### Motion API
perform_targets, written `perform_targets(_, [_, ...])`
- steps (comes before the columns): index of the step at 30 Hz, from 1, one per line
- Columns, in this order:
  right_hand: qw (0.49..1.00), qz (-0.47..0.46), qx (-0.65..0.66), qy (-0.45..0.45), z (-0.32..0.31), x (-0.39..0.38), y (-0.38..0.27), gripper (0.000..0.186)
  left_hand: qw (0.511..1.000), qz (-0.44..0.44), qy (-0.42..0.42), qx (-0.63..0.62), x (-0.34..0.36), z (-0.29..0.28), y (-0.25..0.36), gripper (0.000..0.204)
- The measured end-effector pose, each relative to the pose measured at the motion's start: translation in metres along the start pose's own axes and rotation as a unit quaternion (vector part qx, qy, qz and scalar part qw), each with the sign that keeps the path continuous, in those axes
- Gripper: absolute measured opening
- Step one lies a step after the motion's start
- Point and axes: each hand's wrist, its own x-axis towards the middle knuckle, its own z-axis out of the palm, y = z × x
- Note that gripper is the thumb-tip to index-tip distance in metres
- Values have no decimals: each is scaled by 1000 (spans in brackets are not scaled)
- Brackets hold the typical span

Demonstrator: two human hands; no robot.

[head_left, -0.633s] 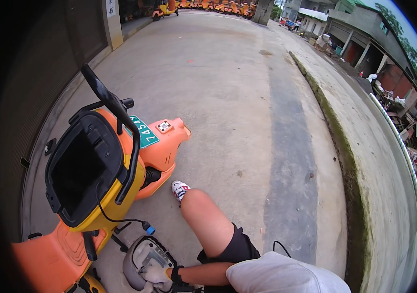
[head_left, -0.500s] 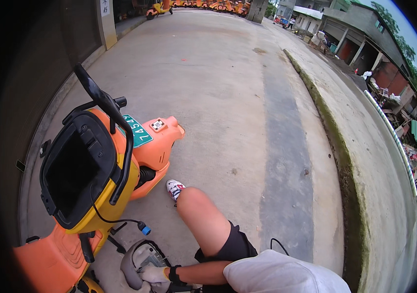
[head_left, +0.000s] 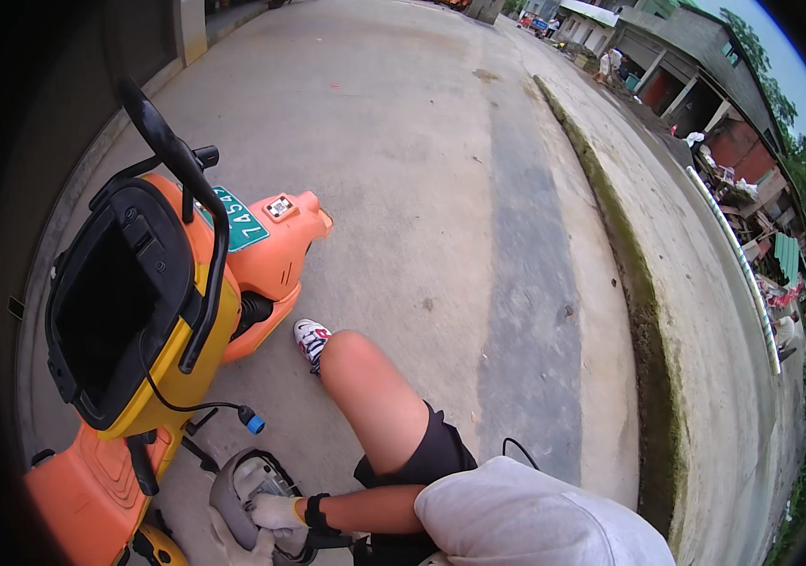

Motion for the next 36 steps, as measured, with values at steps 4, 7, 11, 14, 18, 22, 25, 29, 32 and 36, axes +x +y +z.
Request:
perform_targets(4, [998,19,51,-14,-14,-6,0,26,999,13,-28,-15,5,5,5,99])
perform_targets(7, [999,-1,53,-3,-10,-9,3,29,1000,5,-28,-9,2,-3,14,101])
perform_targets(11, [993,-85,-41,73,3,-6,17,34,997,-36,-53,-44,4,-1,4,106])
perform_targets(14, [967,-155,-177,96,1,-5,19,38,996,-64,-58,-34,5,4,1,106])
perform_targets(18, [966,-177,-180,62,4,-13,14,43,1000,12,-9,-6,3,15,-19,103])
perform_targets(22, [971,-152,-178,52,-3,-11,4,45,1000,-5,2,4,5,10,2,101])
perform_targets(25, [978,-140,-150,33,-8,-7,-3,46,999,-34,8,14,5,6,22,100])
perform_targets(29, [962,-183,-201,12,7,-4,-5,45,994,-57,61,69,-3,14,-13,97])
perform_targets(32, [949,-220,-216,60,15,4,-2,40,989,-141,43,-2,6,12,-9,113])
perform_targets(36, [968,-129,-182,117,-26,-18,-18,37,996,-80,25,-35,30,33,19,108])
